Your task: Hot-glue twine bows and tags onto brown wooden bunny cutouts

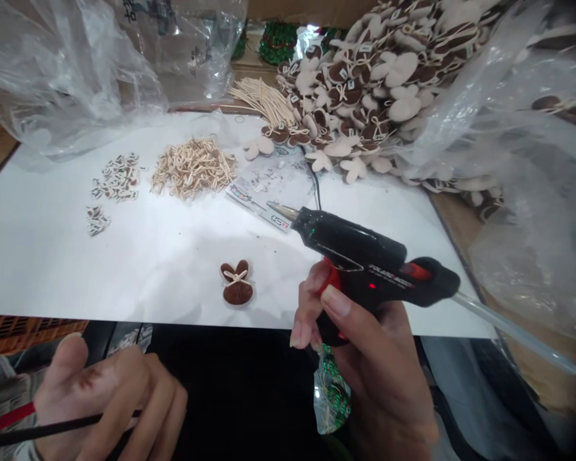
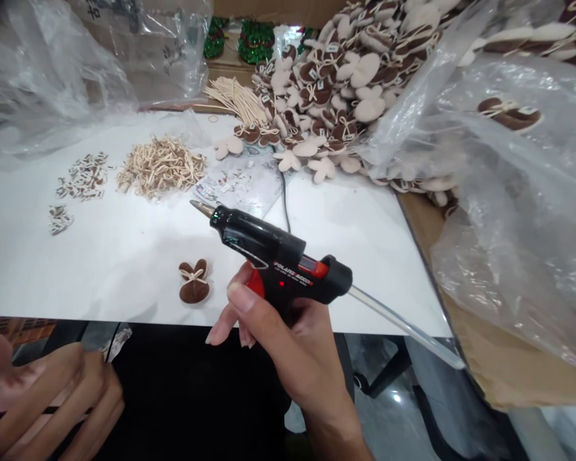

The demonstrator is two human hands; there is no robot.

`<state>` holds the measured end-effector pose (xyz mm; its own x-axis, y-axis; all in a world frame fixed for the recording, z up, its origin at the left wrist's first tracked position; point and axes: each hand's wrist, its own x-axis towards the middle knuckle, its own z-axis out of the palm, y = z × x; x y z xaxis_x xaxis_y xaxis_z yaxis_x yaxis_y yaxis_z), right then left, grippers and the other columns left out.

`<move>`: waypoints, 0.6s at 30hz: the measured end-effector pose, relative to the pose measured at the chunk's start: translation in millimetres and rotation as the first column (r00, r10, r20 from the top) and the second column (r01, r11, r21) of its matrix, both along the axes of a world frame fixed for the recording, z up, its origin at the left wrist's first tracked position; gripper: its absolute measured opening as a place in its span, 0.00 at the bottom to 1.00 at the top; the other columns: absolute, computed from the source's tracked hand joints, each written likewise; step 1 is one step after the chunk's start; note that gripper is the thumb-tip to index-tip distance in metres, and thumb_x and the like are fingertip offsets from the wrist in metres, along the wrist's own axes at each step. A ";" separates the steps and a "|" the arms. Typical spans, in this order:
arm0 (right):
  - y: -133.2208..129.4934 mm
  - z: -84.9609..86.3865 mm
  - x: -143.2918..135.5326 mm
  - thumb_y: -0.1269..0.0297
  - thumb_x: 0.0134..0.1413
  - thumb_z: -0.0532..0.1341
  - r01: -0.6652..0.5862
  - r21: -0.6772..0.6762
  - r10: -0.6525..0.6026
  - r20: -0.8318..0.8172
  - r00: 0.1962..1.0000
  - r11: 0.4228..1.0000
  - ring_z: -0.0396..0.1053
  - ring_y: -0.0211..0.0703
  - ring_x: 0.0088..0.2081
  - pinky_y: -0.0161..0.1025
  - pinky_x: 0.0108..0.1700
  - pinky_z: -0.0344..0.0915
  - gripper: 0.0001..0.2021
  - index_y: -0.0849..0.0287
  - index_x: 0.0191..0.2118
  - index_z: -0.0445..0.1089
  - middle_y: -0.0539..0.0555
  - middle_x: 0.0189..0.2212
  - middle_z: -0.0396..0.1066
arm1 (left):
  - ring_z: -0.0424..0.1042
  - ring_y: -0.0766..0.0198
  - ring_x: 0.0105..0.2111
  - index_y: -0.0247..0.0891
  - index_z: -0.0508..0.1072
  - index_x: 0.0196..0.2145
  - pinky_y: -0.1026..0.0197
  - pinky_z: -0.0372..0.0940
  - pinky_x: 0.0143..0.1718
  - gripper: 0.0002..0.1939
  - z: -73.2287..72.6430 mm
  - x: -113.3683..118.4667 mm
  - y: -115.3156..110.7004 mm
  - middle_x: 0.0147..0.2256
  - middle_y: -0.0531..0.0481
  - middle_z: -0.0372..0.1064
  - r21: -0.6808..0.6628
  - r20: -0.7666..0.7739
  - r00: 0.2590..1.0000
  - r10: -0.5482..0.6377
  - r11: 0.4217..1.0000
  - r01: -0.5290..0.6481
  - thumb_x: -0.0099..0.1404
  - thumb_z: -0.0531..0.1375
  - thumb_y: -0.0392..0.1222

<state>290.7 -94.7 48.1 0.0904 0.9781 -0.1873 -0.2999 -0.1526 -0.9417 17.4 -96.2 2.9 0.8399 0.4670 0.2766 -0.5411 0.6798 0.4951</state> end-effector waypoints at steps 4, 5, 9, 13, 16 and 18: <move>-3.5 3.7 -1.2 0.52 0.69 0.79 0.077 -0.036 -0.076 0.007 0.997 0.996 0.73 0.44 0.25 0.41 0.29 0.67 0.12 0.51 0.41 0.81 0.49 0.24 0.80 | 0.62 0.60 0.15 0.46 0.60 0.17 0.59 0.62 0.19 0.44 8.0 11.6 5.6 0.11 0.49 0.57 0.015 -0.020 1.000 -0.006 1.000 0.007 0.83 0.46 0.78; -4.3 4.3 -1.2 0.53 0.68 0.79 0.099 -0.039 -0.099 0.004 0.995 0.994 0.72 0.44 0.25 0.41 0.29 0.67 0.12 0.51 0.42 0.80 0.49 0.26 0.80 | 0.62 0.60 0.15 0.46 0.61 0.17 0.58 0.63 0.19 0.45 7.5 11.5 6.0 0.11 0.49 0.57 0.035 -0.032 0.999 -0.005 0.999 0.006 0.82 0.45 0.79; -5.6 5.6 -1.2 0.53 0.66 0.80 0.102 -0.018 -0.101 0.022 0.995 0.995 0.71 0.45 0.23 0.44 0.29 0.68 0.12 0.50 0.43 0.80 0.48 0.25 0.79 | 0.64 0.59 0.16 0.47 0.63 0.16 0.57 0.64 0.20 0.46 2.9 9.3 6.6 0.11 0.49 0.60 0.073 -0.014 1.000 -0.012 0.997 0.013 0.82 0.44 0.80; -6.9 11.0 -6.1 0.55 0.68 0.79 0.093 -0.040 -0.091 0.031 0.995 0.995 0.72 0.43 0.25 0.42 0.31 0.69 0.11 0.50 0.43 0.80 0.46 0.23 0.79 | 0.63 0.59 0.16 0.47 0.62 0.16 0.55 0.63 0.24 0.46 4.9 6.7 9.0 0.10 0.50 0.59 0.092 -0.071 0.997 0.033 0.995 -0.026 0.83 0.42 0.78; -8.5 16.0 -10.9 0.57 0.61 0.83 0.073 -0.076 -0.068 0.061 0.996 0.994 0.77 0.44 0.27 0.42 0.34 0.74 0.13 0.50 0.42 0.80 0.45 0.24 0.80 | 0.64 0.60 0.17 0.46 0.61 0.15 0.53 0.62 0.25 0.47 9.9 2.9 8.4 0.11 0.50 0.61 0.150 -0.134 0.988 0.077 0.987 -0.056 0.84 0.42 0.77; -8.2 17.1 -13.4 0.58 0.54 0.87 0.034 -0.125 -0.020 0.113 0.993 0.992 0.78 0.46 0.28 0.44 0.35 0.76 0.17 0.50 0.41 0.81 0.46 0.25 0.81 | 0.67 0.58 0.20 0.46 0.59 0.14 0.52 0.65 0.28 0.47 10.8 -0.1 3.1 0.12 0.49 0.62 0.198 -0.218 0.966 0.142 0.975 -0.099 0.84 0.42 0.76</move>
